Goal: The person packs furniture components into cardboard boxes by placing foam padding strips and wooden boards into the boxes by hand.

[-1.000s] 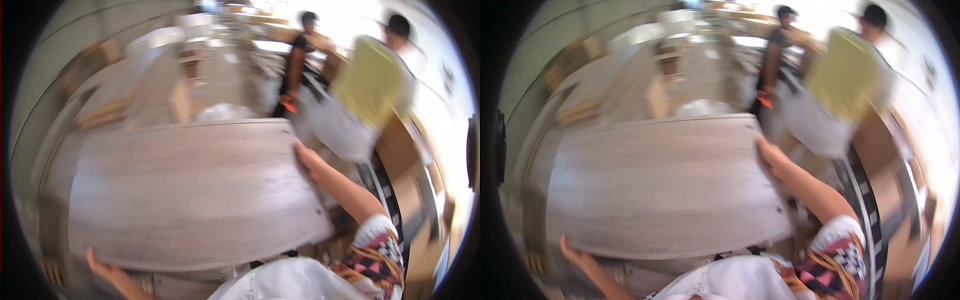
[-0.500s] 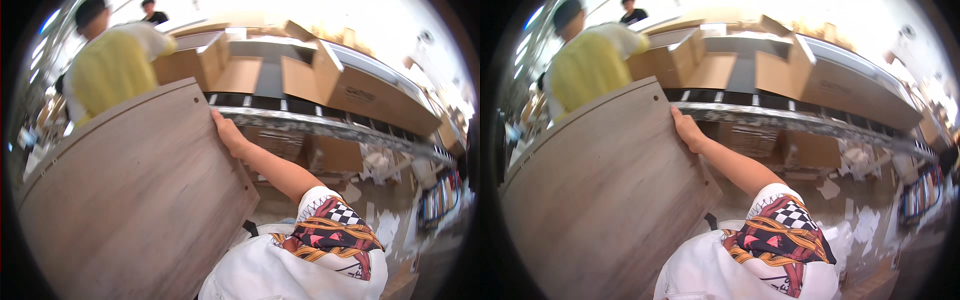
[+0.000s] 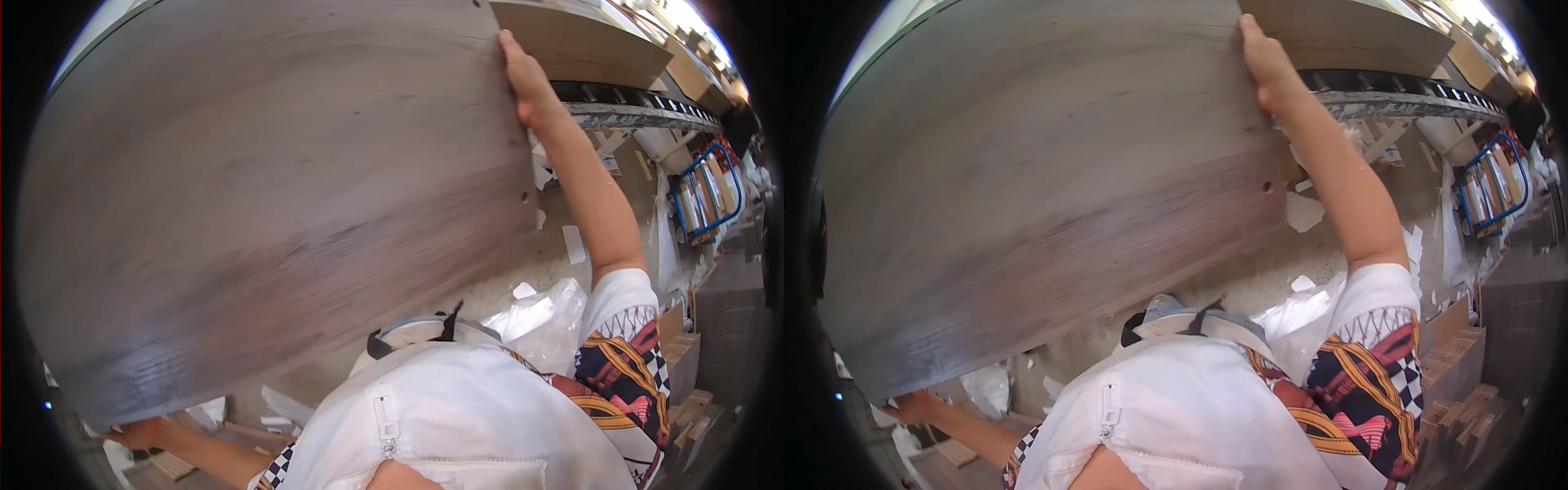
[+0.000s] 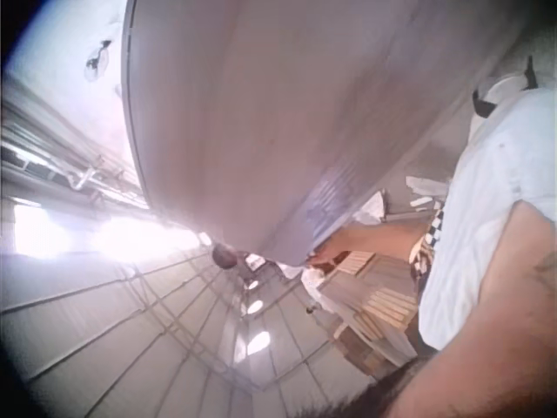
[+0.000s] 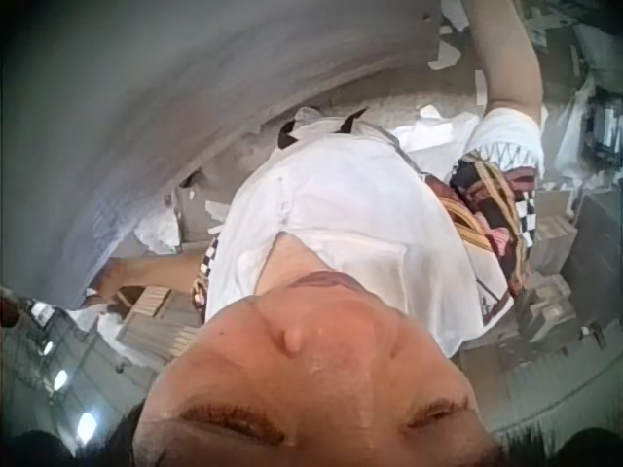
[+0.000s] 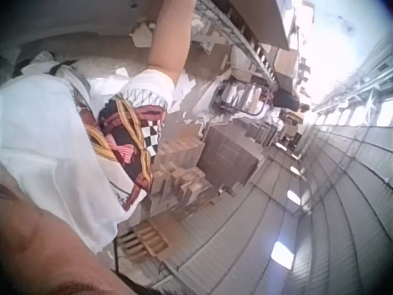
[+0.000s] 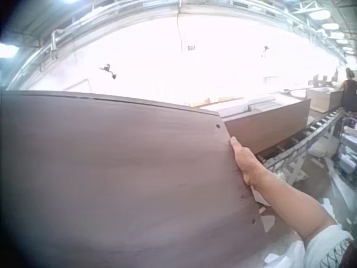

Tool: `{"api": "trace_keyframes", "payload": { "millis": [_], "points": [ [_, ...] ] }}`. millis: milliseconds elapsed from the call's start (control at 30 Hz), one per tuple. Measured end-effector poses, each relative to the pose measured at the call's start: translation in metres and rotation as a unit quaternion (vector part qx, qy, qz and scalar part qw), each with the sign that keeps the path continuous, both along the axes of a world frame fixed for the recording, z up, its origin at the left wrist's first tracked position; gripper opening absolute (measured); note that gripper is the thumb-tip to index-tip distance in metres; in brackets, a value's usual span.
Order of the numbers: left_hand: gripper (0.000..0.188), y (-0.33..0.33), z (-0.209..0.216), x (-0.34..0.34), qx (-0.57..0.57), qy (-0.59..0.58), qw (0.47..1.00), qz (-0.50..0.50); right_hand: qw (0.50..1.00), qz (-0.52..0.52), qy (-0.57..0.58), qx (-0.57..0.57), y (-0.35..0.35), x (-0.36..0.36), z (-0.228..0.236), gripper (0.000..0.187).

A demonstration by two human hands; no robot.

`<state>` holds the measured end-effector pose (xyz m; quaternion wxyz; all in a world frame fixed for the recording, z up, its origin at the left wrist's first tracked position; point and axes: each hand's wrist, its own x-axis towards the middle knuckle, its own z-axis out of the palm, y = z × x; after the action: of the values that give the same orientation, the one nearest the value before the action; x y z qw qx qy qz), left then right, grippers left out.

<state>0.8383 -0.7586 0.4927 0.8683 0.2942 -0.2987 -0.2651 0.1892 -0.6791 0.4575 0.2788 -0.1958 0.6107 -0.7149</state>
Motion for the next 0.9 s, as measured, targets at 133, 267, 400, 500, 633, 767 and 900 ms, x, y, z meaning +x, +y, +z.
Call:
{"api": "trace_keyframes", "payload": {
  "millis": [133, 267, 400, 500, 633, 767, 900],
  "points": [
    [0.056, -0.051, -0.005, -0.063, -0.002, 0.064, 0.991, -0.119, 0.995, -0.069, 0.038, 0.068, 0.067, -0.105, 0.028, 0.067],
    [0.049, -0.136, -0.085, -0.094, -0.147, -0.069, 0.874, -0.458, 0.990, -0.083, 0.034, 0.105, 0.108, -0.172, 0.040, 0.061],
    [0.039, -0.145, -0.084, -0.247, -0.107, -0.342, 0.931, -0.073, 0.983, -0.093, 0.069, 0.140, 0.131, -0.259, 0.044, 0.057],
    [0.035, -0.183, -0.046, -0.319, 0.013, 0.029, 0.921, -0.387, 0.975, -0.093, 0.077, 0.189, 0.123, -0.340, 0.077, 0.057],
    [0.036, -0.226, -0.027, -0.393, 0.092, -0.054, 0.848, -0.520, 0.957, -0.098, 0.067, 0.265, 0.094, -0.430, 0.099, 0.054],
    [0.036, -0.234, -0.003, -0.488, 0.125, -0.179, 0.801, -0.557, 0.936, -0.102, 0.232, 0.245, 0.054, -0.563, 0.093, 0.047],
    [0.036, -0.220, 0.022, -0.555, 0.178, -0.237, 0.885, -0.359, 0.948, 0.064, 0.127, 0.284, -0.040, -0.672, 0.103, 0.048]
  ]
}}
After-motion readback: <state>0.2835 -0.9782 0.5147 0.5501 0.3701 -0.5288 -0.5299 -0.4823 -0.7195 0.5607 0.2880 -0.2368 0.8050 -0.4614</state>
